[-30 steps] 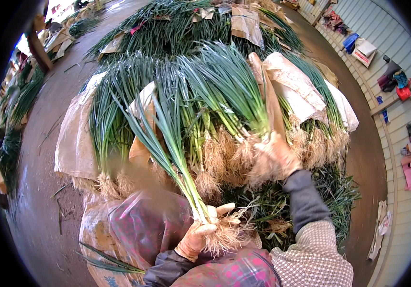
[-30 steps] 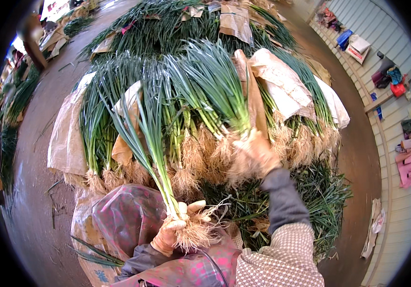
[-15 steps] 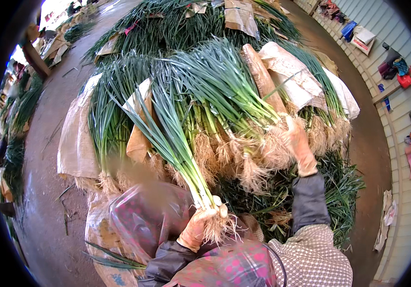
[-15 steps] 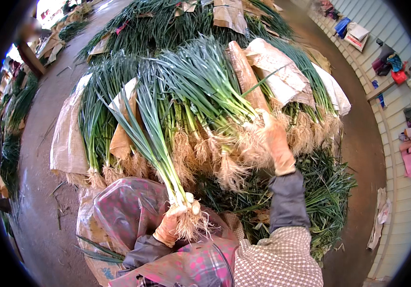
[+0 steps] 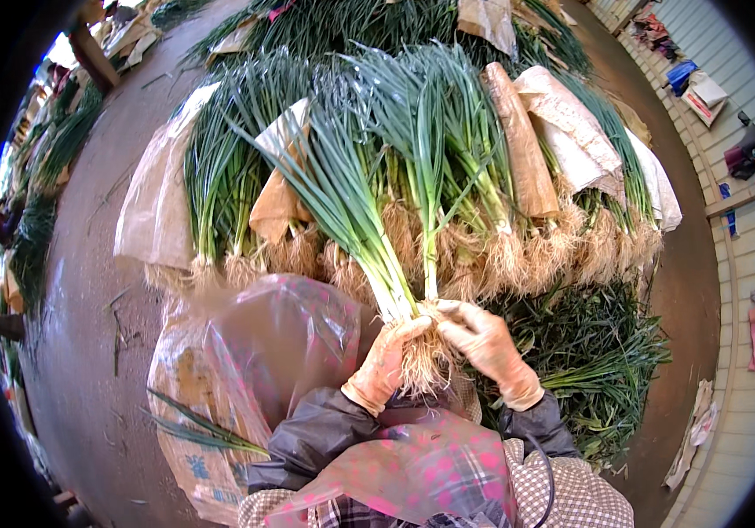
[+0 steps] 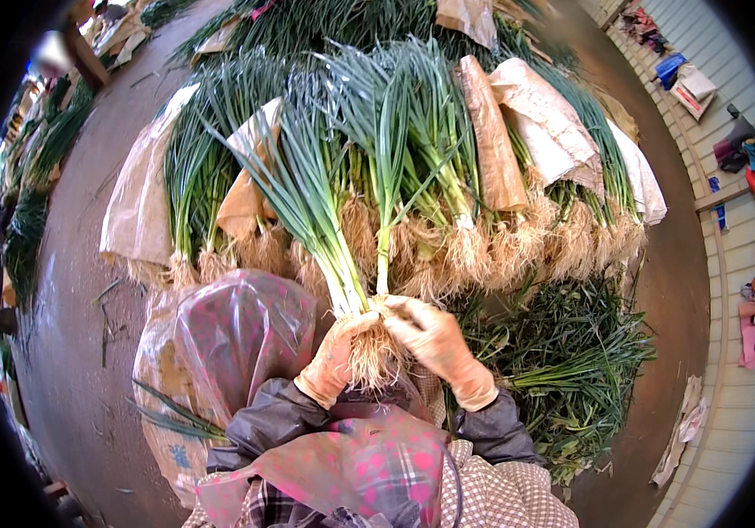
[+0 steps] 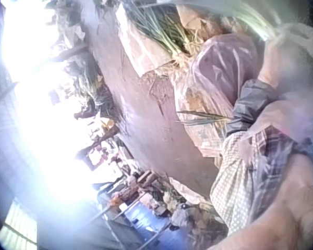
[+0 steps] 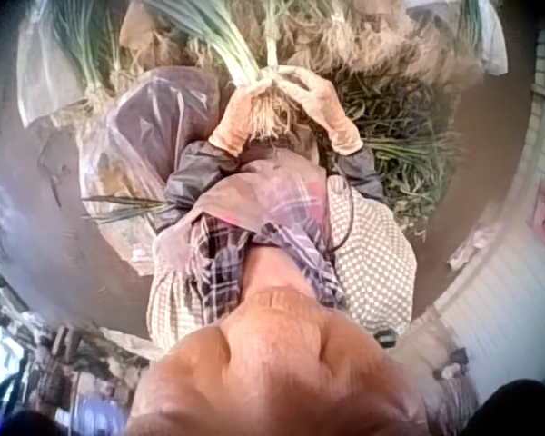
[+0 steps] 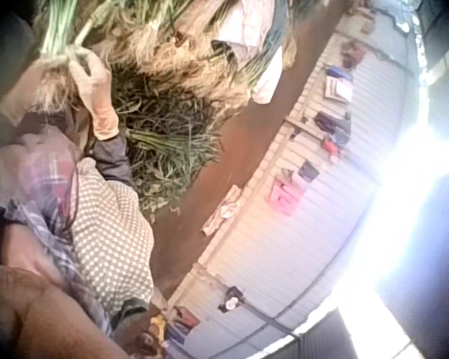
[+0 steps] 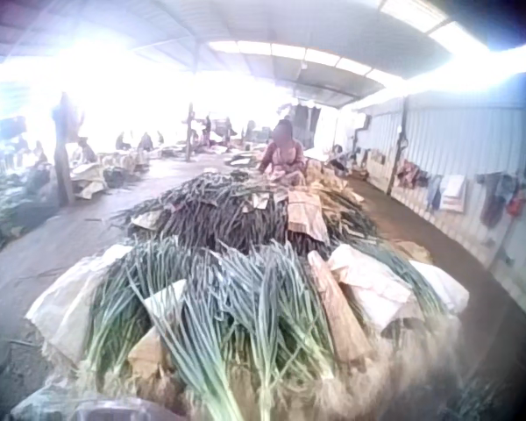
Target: The person is cleaning and trimming bundles of green onions by hand and with a small knife, peeling away outer layers and removing soil.
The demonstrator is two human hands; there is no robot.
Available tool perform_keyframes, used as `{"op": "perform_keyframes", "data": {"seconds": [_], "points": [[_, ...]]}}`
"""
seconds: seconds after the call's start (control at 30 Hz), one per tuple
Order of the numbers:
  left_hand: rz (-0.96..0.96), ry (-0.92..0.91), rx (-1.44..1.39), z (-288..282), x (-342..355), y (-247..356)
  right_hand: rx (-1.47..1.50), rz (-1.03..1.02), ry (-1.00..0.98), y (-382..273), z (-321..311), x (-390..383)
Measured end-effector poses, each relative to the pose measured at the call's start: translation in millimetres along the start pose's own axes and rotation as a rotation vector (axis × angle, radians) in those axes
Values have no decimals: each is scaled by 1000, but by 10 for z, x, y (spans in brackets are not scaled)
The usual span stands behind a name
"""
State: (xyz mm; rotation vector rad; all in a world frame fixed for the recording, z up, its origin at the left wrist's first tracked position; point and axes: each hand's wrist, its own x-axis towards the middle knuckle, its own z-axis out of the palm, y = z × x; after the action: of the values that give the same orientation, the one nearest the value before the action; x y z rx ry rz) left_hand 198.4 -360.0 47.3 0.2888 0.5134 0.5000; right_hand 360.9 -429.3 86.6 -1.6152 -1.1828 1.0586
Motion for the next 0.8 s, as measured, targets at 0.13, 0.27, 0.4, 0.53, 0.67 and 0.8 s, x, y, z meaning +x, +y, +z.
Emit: {"op": "perform_keyframes", "data": {"seconds": [0.13, 0.27, 0.4, 0.53, 0.67, 0.8], "points": [[117, 25, -92, -89, -87, -130, 89, 346, 15, -171, -236, 223], [118, 33, 43, -79, 23, -329, -76, 16, 138, 386, 41, 1039], [137, 42, -75, 40, -65, -253, -748, -126, 393, 606, 118, 1319], [167, 10, -26, -51, -1, -265, -1138, -400, 387, 801, 180, 878], [181, 54, -183, -115, 76, -232, -455, -438, 157, 464, 170, -66], [234, 204, -59, 36, 56, -157, 876, 90, 438, 100, -269, -808]]}}
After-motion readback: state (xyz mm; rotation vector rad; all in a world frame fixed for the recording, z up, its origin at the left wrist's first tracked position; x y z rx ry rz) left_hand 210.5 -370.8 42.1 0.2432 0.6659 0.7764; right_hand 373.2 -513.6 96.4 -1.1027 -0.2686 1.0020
